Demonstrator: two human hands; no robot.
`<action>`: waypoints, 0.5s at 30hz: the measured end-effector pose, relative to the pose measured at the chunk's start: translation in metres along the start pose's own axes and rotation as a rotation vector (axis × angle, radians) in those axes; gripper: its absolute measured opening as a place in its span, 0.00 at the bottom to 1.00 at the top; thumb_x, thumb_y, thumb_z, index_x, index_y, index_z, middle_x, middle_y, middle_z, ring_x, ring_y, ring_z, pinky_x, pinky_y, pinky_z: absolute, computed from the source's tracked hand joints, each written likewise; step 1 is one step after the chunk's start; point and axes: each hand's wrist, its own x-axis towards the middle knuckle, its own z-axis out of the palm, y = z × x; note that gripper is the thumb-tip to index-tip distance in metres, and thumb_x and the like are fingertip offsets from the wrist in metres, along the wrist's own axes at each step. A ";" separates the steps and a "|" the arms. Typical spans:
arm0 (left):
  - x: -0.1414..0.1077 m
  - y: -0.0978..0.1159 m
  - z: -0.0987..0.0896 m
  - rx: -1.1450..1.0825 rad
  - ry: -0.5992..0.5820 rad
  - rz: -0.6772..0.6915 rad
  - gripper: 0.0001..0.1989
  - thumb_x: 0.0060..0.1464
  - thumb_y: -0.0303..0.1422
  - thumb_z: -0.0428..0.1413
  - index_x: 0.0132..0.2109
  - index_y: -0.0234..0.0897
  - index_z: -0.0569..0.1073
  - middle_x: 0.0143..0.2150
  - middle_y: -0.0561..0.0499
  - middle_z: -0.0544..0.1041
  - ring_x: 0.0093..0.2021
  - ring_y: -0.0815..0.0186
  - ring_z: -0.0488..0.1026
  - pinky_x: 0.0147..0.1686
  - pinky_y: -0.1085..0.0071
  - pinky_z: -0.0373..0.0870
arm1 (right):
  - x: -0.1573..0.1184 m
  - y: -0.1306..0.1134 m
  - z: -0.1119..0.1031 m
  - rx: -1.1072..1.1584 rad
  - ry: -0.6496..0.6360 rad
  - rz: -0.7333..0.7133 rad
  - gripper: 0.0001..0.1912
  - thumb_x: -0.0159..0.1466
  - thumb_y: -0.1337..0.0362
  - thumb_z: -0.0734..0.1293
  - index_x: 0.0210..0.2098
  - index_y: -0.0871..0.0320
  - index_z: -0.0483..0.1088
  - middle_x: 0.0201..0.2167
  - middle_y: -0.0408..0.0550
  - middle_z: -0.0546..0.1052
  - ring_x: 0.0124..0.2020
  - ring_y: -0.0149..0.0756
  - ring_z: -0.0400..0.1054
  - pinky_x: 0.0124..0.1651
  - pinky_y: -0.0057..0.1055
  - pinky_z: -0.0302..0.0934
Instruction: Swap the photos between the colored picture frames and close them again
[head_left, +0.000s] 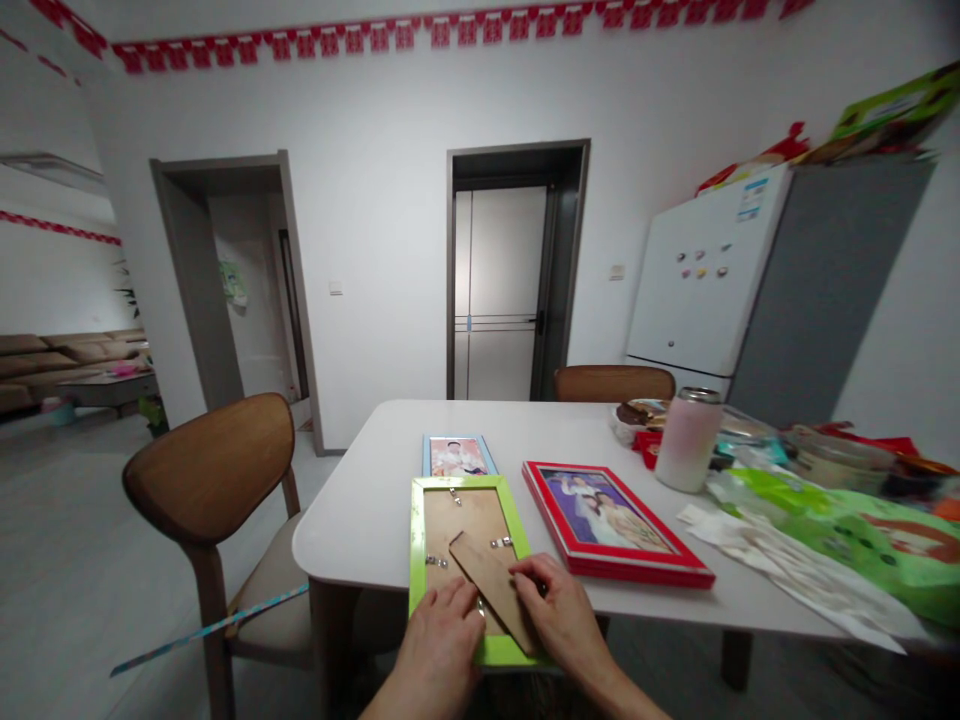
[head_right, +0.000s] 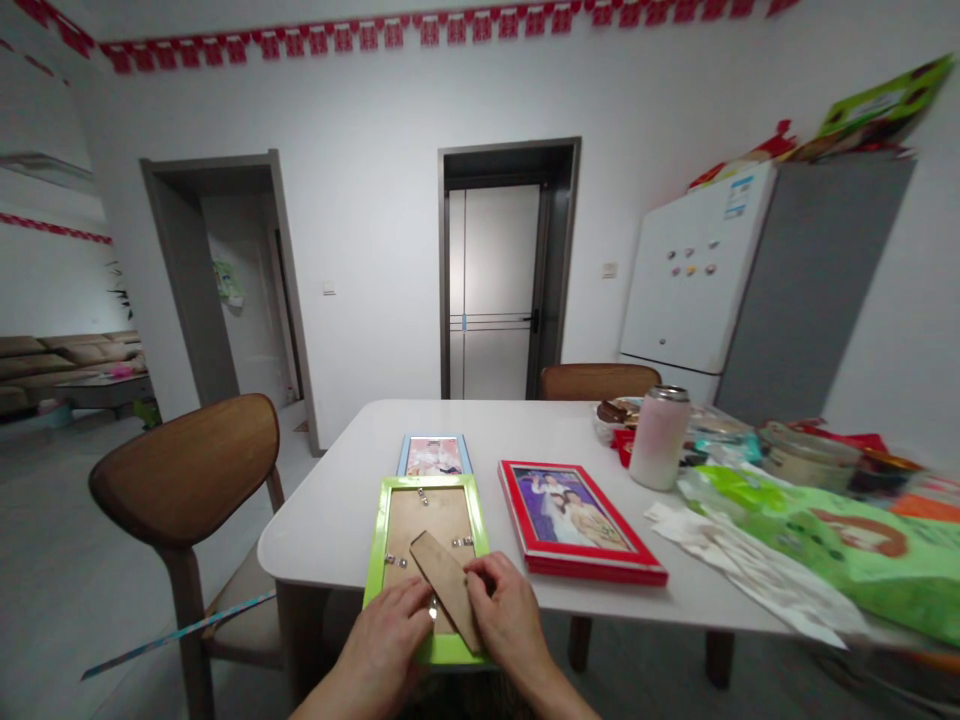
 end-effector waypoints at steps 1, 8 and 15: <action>0.000 -0.002 0.000 0.011 0.019 -0.003 0.17 0.41 0.26 0.50 0.43 0.37 0.67 0.55 0.50 0.61 0.55 0.60 0.53 0.52 0.65 0.50 | 0.001 -0.001 0.000 0.032 0.003 0.014 0.09 0.52 0.63 0.57 0.26 0.58 0.68 0.28 0.48 0.72 0.32 0.37 0.66 0.36 0.31 0.59; -0.004 -0.015 -0.003 -0.045 0.075 -0.004 0.19 0.38 0.29 0.53 0.42 0.36 0.66 0.54 0.48 0.60 0.53 0.61 0.55 0.53 0.66 0.48 | 0.007 -0.003 -0.006 0.324 0.038 0.156 0.13 0.49 0.58 0.60 0.29 0.59 0.69 0.28 0.48 0.74 0.31 0.38 0.67 0.34 0.31 0.60; -0.015 0.001 -0.014 -0.208 0.144 0.035 0.14 0.38 0.28 0.52 0.38 0.37 0.64 0.54 0.45 0.61 0.54 0.58 0.55 0.53 0.62 0.48 | -0.036 0.026 0.021 0.799 -0.154 0.525 0.16 0.51 0.50 0.58 0.25 0.56 0.67 0.16 0.43 0.69 0.19 0.32 0.64 0.21 0.27 0.57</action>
